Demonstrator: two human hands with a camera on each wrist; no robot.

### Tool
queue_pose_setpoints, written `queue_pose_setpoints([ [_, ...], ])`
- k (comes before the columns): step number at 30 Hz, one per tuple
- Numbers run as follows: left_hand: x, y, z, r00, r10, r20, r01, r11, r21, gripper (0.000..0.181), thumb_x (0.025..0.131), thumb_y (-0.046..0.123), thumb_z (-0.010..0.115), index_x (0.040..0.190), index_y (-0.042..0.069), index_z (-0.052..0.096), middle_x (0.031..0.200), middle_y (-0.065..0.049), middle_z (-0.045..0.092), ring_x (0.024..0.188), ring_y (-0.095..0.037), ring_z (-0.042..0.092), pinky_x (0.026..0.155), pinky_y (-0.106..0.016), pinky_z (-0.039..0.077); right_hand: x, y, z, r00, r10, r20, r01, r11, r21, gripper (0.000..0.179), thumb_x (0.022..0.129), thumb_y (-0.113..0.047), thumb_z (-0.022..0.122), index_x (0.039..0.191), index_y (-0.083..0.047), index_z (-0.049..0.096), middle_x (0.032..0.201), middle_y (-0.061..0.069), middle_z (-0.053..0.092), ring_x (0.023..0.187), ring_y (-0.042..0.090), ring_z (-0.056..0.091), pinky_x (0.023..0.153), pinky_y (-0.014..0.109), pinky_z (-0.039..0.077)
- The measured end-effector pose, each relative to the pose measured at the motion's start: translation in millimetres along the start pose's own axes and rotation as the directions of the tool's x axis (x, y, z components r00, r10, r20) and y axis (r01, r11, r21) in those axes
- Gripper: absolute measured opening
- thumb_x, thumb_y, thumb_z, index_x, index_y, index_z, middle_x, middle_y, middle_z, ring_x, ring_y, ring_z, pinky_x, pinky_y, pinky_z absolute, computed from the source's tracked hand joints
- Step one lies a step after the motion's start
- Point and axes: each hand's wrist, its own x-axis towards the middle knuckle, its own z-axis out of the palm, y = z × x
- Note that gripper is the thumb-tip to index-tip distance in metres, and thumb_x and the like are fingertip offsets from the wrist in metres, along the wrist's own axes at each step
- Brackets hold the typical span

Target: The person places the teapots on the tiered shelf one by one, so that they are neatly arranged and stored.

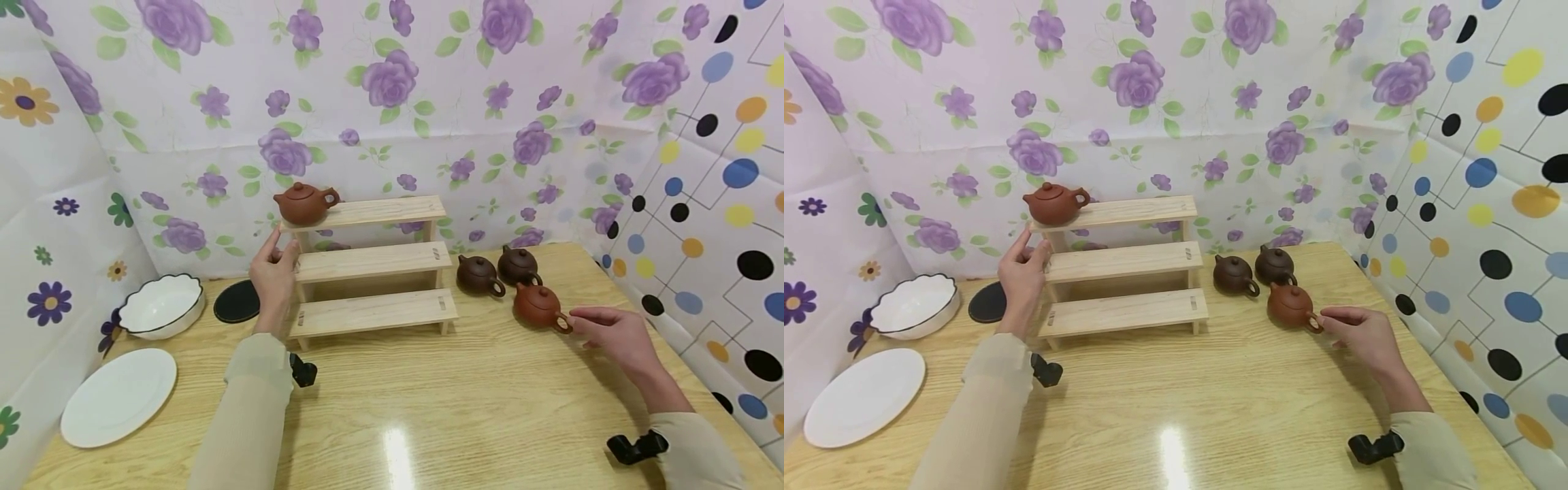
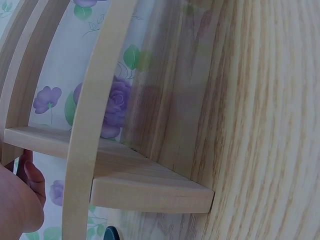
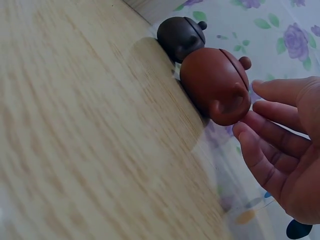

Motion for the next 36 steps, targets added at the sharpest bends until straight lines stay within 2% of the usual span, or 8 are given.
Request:
queue_pose_setpoints([
  [6,0.1,-1.6,-0.4,1.000,0.000,0.003,0.000,1.000,-0.013,0.047,0.100,0.022,0.074,0.147,0.021,0.065,0.072,0.012,0.045,0.064,-0.001,0.041,0.068,-0.021,0.039,1.0,0,2,0.998,0.042,0.042,-0.041,0.998,-0.037,0.056,0.098,-0.041,0.077,0.131,0.004,0.073,0.099,-0.028,0.072,0.085,0.005,0.074,0.069,0.032,0.062],
  [10,-1.1,-1.5,-1.8,1.000,0.008,0.012,-0.007,1.000,-0.019,0.047,0.101,0.023,0.074,0.147,0.022,0.065,0.073,0.011,0.046,0.064,-0.001,0.041,0.067,-0.021,0.039,3.2,2,5,0.995,0.071,0.072,-0.068,0.996,-0.054,0.060,0.097,-0.042,0.079,0.134,0.004,0.071,0.104,-0.020,0.075,0.084,0.005,0.073,0.070,0.031,0.062],
  [13,-1.6,-1.0,-1.7,1.000,0.010,0.011,-0.009,1.000,-0.027,0.047,0.101,0.022,0.074,0.147,0.021,0.065,0.072,0.011,0.046,0.063,-0.001,0.041,0.066,-0.020,0.038,5.0,4,6,0.995,0.066,0.078,-0.061,0.996,-0.065,0.059,0.097,-0.039,0.079,0.136,0.004,0.069,0.106,-0.014,0.077,0.082,0.005,0.073,0.069,0.031,0.062],
  [17,-1.7,-0.8,-0.7,1.000,-0.004,0.014,0.005,0.999,-0.046,0.047,0.101,0.022,0.074,0.147,0.021,0.065,0.072,0.010,0.045,0.063,-0.002,0.041,0.065,-0.020,0.038,7.6,8,8,0.995,0.058,0.075,-0.053,0.996,-0.069,0.054,0.098,-0.035,0.078,0.135,0.004,0.070,0.104,-0.013,0.079,0.081,0.005,0.074,0.069,0.030,0.062],
  [24,-2.1,0.1,-0.6,1.000,-0.001,0.019,0.002,0.999,-0.038,0.047,0.101,0.023,0.074,0.147,0.022,0.064,0.072,0.008,0.045,0.062,-0.002,0.041,0.066,-0.021,0.038,7.4,9,10,0.996,0.046,0.077,-0.043,0.999,-0.033,0.050,0.100,-0.030,0.077,0.132,0.007,0.070,0.108,-0.005,0.080,0.083,0.007,0.076,0.072,0.031,0.063],
  [32,-2.7,0.0,-1.4,1.000,-0.007,0.022,0.008,1.000,-0.030,0.047,0.101,0.026,0.074,0.148,0.024,0.064,0.073,0.007,0.045,0.063,-0.002,0.041,0.067,-0.022,0.038,4.7,6,10,0.997,0.036,0.068,-0.035,0.999,-0.019,0.052,0.100,-0.032,0.077,0.130,0.009,0.071,0.102,-0.007,0.080,0.084,0.008,0.078,0.074,0.029,0.063],
  [36,-2.4,0.0,-1.9,1.000,-0.006,0.021,0.007,1.000,-0.019,0.048,0.102,0.026,0.074,0.148,0.023,0.063,0.073,0.008,0.046,0.063,-0.002,0.041,0.066,-0.022,0.038,4.8,8,10,0.996,0.027,0.081,-0.029,0.999,0.021,0.051,0.101,-0.028,0.075,0.132,0.012,0.068,0.105,0.002,0.082,0.086,0.010,0.079,0.076,0.028,0.063],
])
